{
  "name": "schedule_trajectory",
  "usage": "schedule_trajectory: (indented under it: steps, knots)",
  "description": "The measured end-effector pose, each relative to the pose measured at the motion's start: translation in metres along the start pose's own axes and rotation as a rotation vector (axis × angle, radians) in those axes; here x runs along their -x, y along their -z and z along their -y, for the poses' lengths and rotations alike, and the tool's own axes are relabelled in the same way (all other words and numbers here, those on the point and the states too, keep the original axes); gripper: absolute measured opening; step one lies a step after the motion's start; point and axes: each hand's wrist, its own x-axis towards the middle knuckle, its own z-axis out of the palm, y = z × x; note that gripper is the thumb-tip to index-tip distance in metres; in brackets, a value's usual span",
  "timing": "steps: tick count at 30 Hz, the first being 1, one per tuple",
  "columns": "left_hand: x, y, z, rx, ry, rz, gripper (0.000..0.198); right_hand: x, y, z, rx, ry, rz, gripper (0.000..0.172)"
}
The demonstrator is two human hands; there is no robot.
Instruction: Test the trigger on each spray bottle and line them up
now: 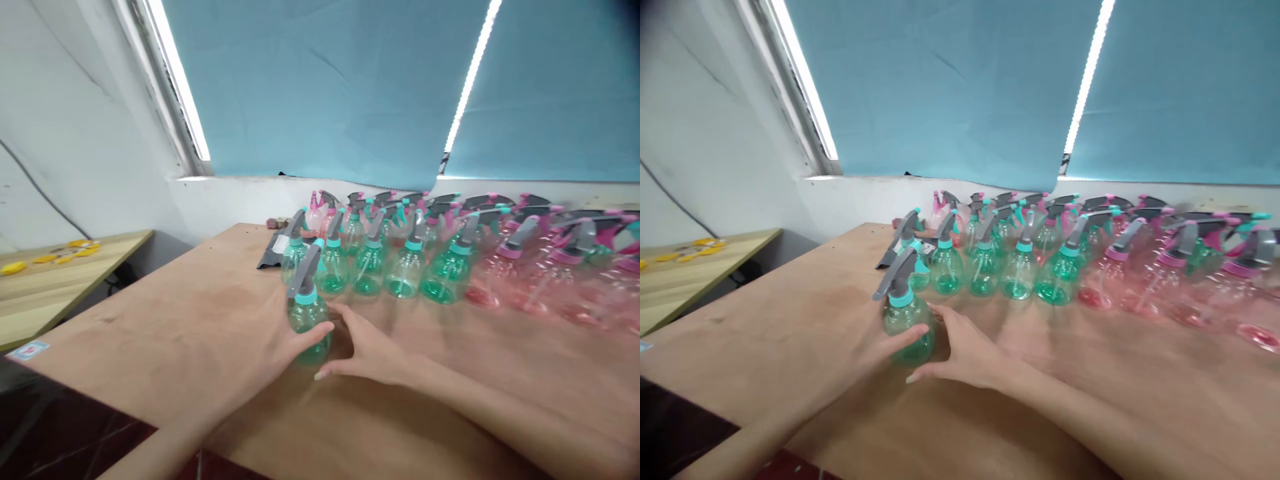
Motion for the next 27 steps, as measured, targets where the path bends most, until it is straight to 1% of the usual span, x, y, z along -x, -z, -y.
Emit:
schedule_trajectory:
  steps: [2, 3, 4, 7, 9, 12, 14, 16, 18, 20, 23, 25, 27]
  knots:
    - [0.0, -0.02, -0.014, -0.054, -0.021, 0.067, 0.051, 0.015, 0.013, -0.001, -0.031, 0.002, -0.044, 0.099]
    - [0.0, -0.03, -0.022, -0.062, -0.039, 0.124, 0.049, 0.022, 0.02, -0.002, -0.044, -0.006, -0.069, 0.098]
    - [-0.002, -0.041, -0.03, -0.044, -0.056, 0.155, 0.05, 0.03, 0.028, -0.003, -0.061, -0.017, -0.096, 0.097]
    - [-0.006, -0.073, -0.055, 0.034, -0.099, 0.218, 0.058, 0.054, 0.05, -0.01, -0.111, -0.039, -0.156, 0.098]
    - [-0.01, -0.092, -0.071, 0.079, -0.115, 0.259, 0.062, 0.071, 0.065, -0.016, -0.127, -0.05, -0.174, 0.099]
    - [-0.016, -0.115, -0.091, 0.13, -0.174, 0.357, 0.064, 0.094, 0.088, -0.024, -0.097, -0.055, -0.204, 0.091]
    - [-0.021, -0.126, -0.104, 0.166, -0.233, 0.422, 0.066, 0.107, 0.102, -0.028, -0.043, -0.038, -0.242, 0.086]
    - [-0.028, -0.135, -0.117, 0.213, -0.272, 0.485, 0.064, 0.119, 0.116, -0.031, 0.001, -0.021, -0.268, 0.089]
    - [-0.036, -0.142, -0.133, 0.261, -0.298, 0.534, 0.059, 0.128, 0.129, -0.032, 0.023, -0.016, -0.265, 0.095]
    - [-0.044, -0.15, -0.15, 0.318, -0.315, 0.563, 0.055, 0.136, 0.139, -0.031, 0.058, -0.016, -0.253, 0.094]
    - [-0.053, -0.161, -0.171, 0.458, -0.329, 0.585, 0.051, 0.142, 0.149, -0.028, 0.087, 0.008, -0.227, 0.09]
    - [-0.057, -0.17, -0.18, 0.532, -0.347, 0.575, 0.043, 0.144, 0.151, -0.027, 0.081, 0.023, -0.225, 0.093]
    - [-0.057, -0.177, -0.182, 0.574, -0.344, 0.561, 0.034, 0.144, 0.151, -0.029, 0.087, 0.02, -0.247, 0.101]
